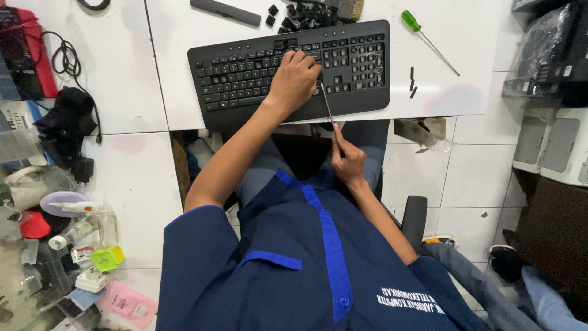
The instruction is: Removing individual keys from a computer keyboard using a thin prying tool
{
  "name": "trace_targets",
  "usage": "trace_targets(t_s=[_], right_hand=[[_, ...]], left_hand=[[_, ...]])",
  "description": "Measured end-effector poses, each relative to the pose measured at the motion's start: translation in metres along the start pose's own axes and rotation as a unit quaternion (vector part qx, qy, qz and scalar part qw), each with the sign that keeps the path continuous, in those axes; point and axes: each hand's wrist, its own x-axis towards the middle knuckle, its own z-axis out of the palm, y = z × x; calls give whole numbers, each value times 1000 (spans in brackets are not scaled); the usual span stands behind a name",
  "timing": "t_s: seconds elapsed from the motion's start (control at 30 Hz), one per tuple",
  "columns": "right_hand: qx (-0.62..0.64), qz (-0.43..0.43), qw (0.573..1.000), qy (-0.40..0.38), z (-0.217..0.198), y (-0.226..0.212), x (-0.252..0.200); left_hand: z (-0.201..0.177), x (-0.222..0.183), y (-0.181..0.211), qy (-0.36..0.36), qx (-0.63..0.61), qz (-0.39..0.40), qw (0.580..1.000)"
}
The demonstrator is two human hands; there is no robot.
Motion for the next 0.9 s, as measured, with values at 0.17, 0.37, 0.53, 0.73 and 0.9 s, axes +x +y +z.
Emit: trace_targets(t_s=[0.17, 0.37, 0.53, 0.73, 0.9], right_hand=[[46, 32, 998, -1, -11, -8, 4], [47, 26, 998, -20, -15, -12, 6], [38, 8, 999, -10, -16, -15, 11], [48, 29, 998, -28, -17, -16, 10], [41, 40, 998, -30, -12, -12, 8]], left_hand=[[-8, 16, -4, 4, -136, -18, 991], [13, 52, -58, 91, -134, -112, 980], [19, 47, -92, 120, -163, -154, 967], [-22, 5, -110, 73, -281, -84, 953], [-13, -7, -119, 35, -274, -62, 959]])
